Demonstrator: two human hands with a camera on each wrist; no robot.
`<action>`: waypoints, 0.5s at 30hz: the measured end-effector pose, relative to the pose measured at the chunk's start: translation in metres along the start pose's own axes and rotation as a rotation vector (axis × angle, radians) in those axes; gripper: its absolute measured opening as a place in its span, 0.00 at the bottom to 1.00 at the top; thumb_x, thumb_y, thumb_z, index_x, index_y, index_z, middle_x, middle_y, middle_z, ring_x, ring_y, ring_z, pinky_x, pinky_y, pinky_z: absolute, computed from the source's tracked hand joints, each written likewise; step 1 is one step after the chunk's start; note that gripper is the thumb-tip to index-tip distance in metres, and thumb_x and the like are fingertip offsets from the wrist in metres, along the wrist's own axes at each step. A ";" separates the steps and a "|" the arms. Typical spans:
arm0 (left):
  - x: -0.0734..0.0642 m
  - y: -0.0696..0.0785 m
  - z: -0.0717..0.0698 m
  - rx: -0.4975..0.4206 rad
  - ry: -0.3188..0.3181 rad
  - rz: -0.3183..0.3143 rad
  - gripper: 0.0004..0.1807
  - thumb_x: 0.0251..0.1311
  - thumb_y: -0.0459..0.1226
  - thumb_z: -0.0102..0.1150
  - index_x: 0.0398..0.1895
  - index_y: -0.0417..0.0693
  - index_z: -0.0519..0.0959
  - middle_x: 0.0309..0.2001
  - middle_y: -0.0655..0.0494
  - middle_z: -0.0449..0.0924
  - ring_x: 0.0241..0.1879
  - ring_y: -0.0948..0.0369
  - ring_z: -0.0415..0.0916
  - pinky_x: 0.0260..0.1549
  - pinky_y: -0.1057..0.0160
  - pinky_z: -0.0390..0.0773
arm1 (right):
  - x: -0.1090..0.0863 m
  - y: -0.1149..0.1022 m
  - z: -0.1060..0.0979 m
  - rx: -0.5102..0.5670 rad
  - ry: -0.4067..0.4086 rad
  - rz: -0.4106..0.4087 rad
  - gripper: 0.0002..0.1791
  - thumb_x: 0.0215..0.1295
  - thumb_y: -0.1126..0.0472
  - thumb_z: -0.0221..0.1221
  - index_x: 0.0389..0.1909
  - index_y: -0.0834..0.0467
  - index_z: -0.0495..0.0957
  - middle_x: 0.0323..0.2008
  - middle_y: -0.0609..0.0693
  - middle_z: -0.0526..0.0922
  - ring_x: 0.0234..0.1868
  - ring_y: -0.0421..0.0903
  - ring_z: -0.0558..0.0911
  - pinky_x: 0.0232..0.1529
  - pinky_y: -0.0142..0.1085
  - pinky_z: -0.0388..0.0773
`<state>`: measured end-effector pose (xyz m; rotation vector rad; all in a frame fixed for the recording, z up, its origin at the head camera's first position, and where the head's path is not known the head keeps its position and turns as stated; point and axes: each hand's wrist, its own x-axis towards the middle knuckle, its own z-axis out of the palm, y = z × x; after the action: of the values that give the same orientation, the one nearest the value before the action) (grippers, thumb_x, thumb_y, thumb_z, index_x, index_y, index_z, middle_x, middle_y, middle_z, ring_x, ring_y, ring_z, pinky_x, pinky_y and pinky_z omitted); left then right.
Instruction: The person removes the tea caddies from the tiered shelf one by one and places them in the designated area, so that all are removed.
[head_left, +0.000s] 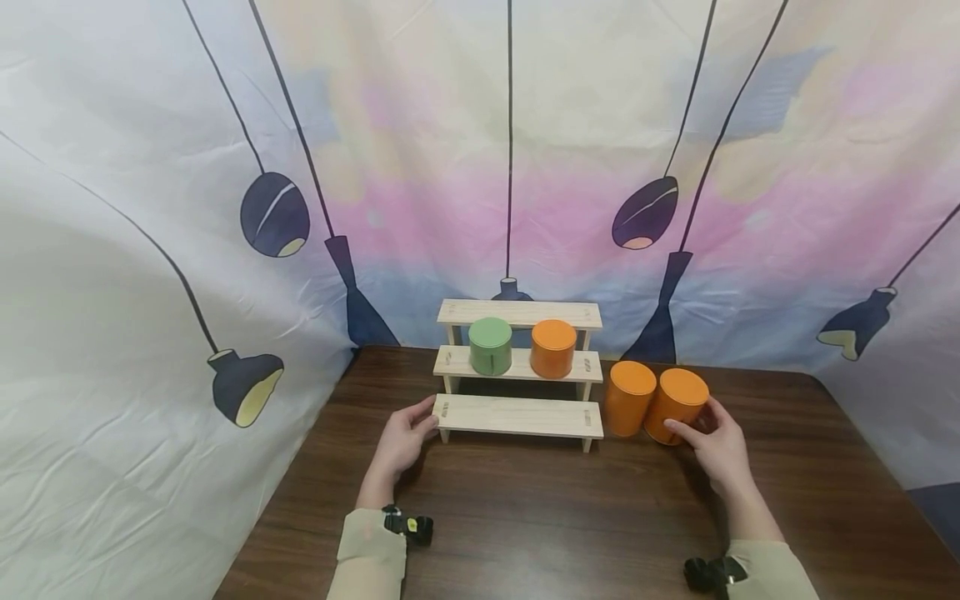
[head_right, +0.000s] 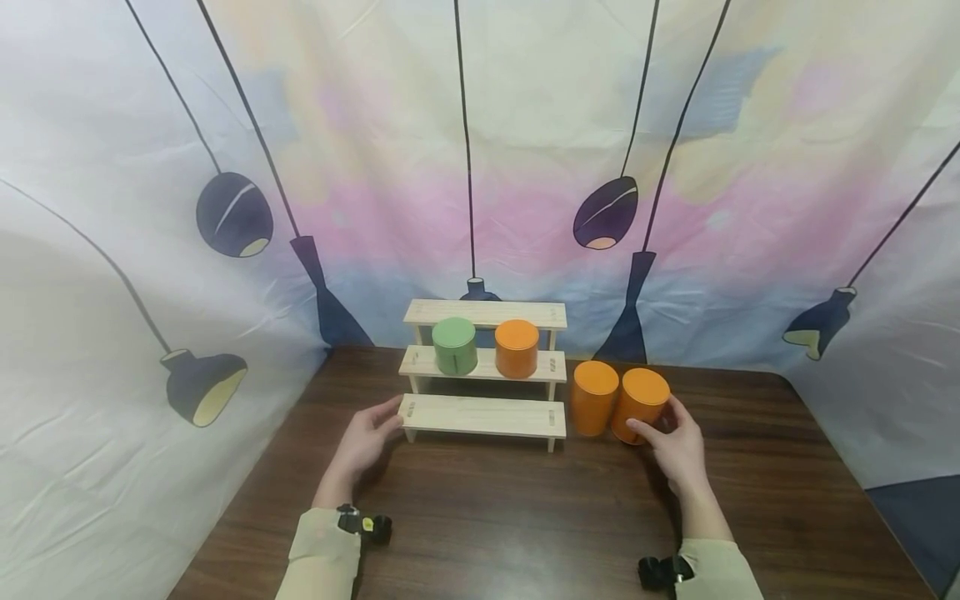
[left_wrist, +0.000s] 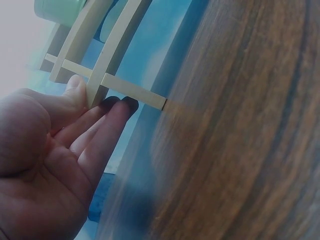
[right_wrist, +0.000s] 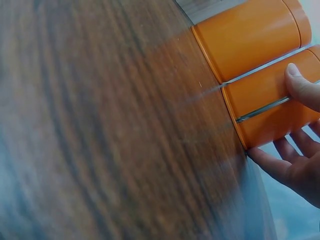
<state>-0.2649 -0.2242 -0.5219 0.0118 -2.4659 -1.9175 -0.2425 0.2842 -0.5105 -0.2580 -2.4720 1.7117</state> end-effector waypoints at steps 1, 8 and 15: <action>0.000 0.000 0.000 0.002 0.000 -0.001 0.25 0.79 0.27 0.55 0.76 0.35 0.72 0.71 0.33 0.75 0.61 0.48 0.83 0.56 0.57 0.86 | 0.000 0.000 0.000 0.001 -0.001 0.003 0.53 0.71 0.52 0.72 0.86 0.60 0.52 0.80 0.66 0.63 0.79 0.63 0.64 0.76 0.56 0.65; -0.001 0.001 0.000 0.000 -0.005 -0.006 0.25 0.79 0.27 0.55 0.76 0.35 0.72 0.71 0.33 0.74 0.61 0.47 0.83 0.55 0.57 0.86 | 0.000 -0.001 0.000 -0.011 -0.009 0.005 0.53 0.71 0.51 0.72 0.86 0.61 0.52 0.79 0.67 0.63 0.79 0.63 0.64 0.76 0.58 0.65; -0.001 0.001 0.000 -0.003 -0.003 -0.006 0.25 0.79 0.27 0.55 0.76 0.35 0.72 0.71 0.34 0.74 0.62 0.48 0.83 0.56 0.57 0.86 | 0.000 -0.001 0.002 0.009 -0.008 0.010 0.53 0.72 0.53 0.72 0.86 0.61 0.50 0.80 0.69 0.61 0.79 0.65 0.63 0.76 0.59 0.65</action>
<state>-0.2644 -0.2241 -0.5209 0.0165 -2.4680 -1.9244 -0.2433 0.2820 -0.5099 -0.2632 -2.4720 1.7308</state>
